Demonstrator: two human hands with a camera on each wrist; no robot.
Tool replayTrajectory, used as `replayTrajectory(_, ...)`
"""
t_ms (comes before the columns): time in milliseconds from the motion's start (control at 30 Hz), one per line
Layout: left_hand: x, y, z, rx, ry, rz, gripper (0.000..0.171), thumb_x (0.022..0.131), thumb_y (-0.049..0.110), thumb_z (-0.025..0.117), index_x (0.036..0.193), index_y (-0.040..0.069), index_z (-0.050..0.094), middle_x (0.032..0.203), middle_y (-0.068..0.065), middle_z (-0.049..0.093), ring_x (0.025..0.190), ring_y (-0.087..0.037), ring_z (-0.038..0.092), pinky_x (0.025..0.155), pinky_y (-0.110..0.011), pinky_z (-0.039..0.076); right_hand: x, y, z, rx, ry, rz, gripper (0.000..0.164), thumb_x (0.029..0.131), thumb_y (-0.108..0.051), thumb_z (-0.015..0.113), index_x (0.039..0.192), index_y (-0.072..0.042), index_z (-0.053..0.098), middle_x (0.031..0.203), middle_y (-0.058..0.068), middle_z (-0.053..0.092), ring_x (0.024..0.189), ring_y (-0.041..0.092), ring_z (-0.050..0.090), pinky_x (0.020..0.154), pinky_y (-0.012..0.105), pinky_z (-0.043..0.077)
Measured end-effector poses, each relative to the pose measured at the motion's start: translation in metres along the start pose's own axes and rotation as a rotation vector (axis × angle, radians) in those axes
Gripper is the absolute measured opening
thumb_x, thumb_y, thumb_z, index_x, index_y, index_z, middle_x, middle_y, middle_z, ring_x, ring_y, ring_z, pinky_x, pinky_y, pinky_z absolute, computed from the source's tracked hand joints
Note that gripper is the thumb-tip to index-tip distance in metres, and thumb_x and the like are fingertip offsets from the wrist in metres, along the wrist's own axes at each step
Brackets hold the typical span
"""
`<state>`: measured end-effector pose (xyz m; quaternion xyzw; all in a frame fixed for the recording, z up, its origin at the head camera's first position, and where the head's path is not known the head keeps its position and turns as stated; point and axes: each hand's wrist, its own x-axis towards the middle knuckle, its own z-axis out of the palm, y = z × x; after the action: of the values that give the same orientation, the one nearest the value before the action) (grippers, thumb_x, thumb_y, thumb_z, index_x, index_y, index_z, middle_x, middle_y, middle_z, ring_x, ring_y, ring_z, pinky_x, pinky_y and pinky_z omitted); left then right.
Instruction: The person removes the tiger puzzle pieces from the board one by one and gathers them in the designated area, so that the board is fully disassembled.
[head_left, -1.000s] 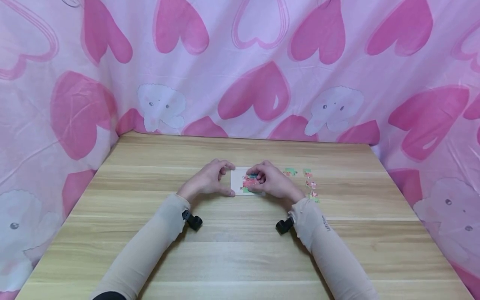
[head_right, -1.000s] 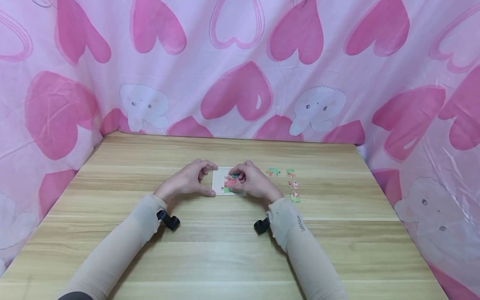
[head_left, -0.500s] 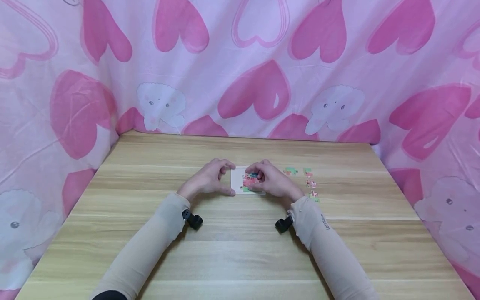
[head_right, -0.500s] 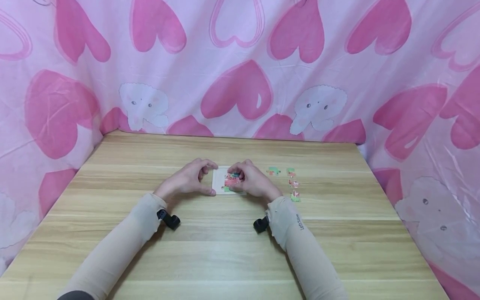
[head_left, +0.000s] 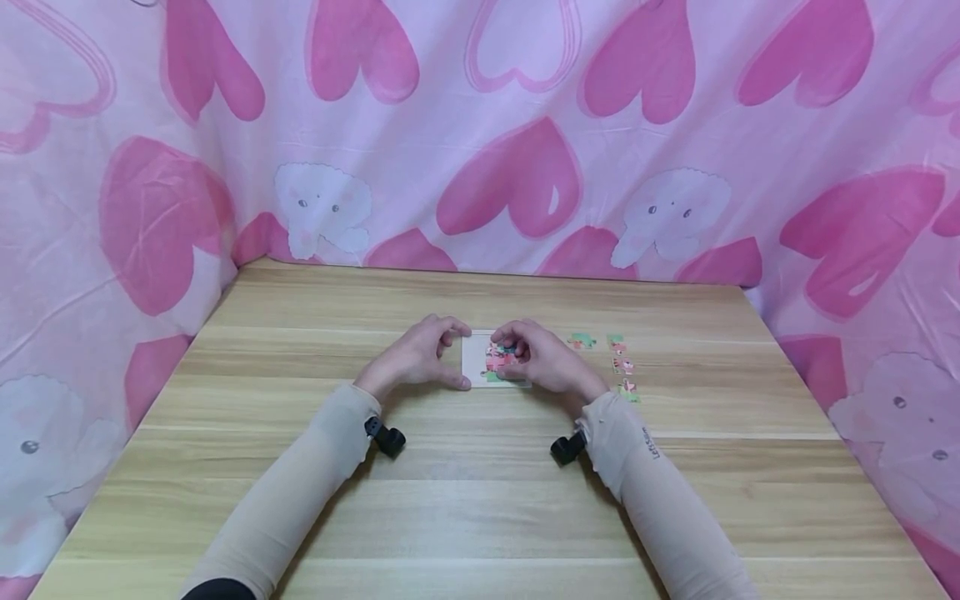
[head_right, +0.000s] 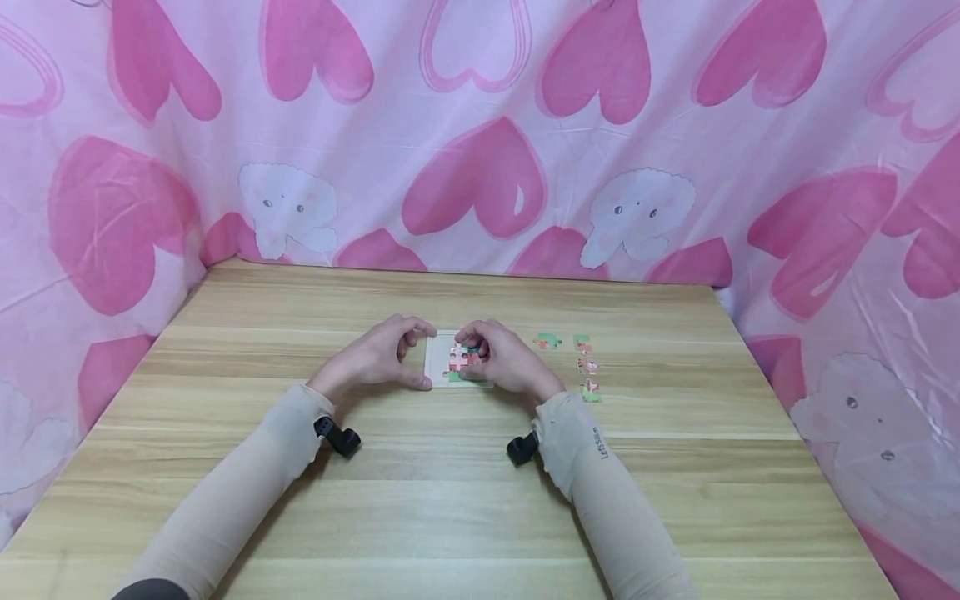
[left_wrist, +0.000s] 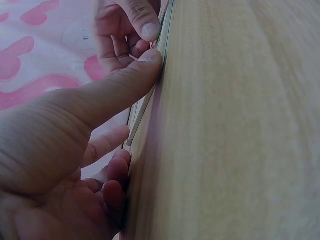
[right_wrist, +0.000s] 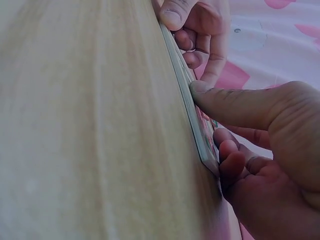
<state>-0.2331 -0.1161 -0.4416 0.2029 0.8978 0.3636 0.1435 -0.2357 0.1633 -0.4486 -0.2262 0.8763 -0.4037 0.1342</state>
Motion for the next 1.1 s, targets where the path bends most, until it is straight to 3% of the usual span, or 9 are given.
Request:
replayTrajectory(400, 0.001, 0.001, 0.000, -0.004, -0.002, -0.003, 0.091, 0.076, 0.032, 0.106, 0.154, 0.016, 0.061, 0.128, -0.010, 0.057, 0.112, -0.026, 0.054, 0.094, -0.041, 0.050, 0.002, 0.000, 0.000, 0.055, 0.027, 0.006, 0.039, 0.099, -0.010, 0.086, 0.136, -0.014, 0.074, 0.113, 0.006, 0.070, 0.100, 0.023, 0.063, 0.087, 0.036, 0.054)
replayTrajectory(767, 0.001, 0.001, 0.000, -0.011, -0.004, -0.019, 0.090, 0.077, 0.032, 0.106, 0.154, 0.018, 0.061, 0.128, -0.009, 0.056, 0.113, -0.026, 0.054, 0.095, -0.042, 0.049, 0.002, 0.001, -0.002, 0.040, 0.044, 0.011, 0.041, 0.099, -0.012, 0.086, 0.138, -0.013, 0.075, 0.112, 0.003, 0.071, 0.099, 0.023, 0.064, 0.086, 0.038, 0.055)
replayTrajectory(1100, 0.001, 0.000, 0.000, -0.007, -0.008, -0.016, 0.090, 0.077, 0.033, 0.106, 0.154, 0.018, 0.061, 0.128, -0.009, 0.056, 0.113, -0.026, 0.054, 0.096, -0.041, 0.050, -0.008, -0.012, -0.024, 0.047, 0.089, 0.003, 0.047, 0.101, -0.015, 0.084, 0.146, -0.011, 0.071, 0.116, 0.006, 0.071, 0.100, 0.026, 0.065, 0.088, 0.039, 0.058)
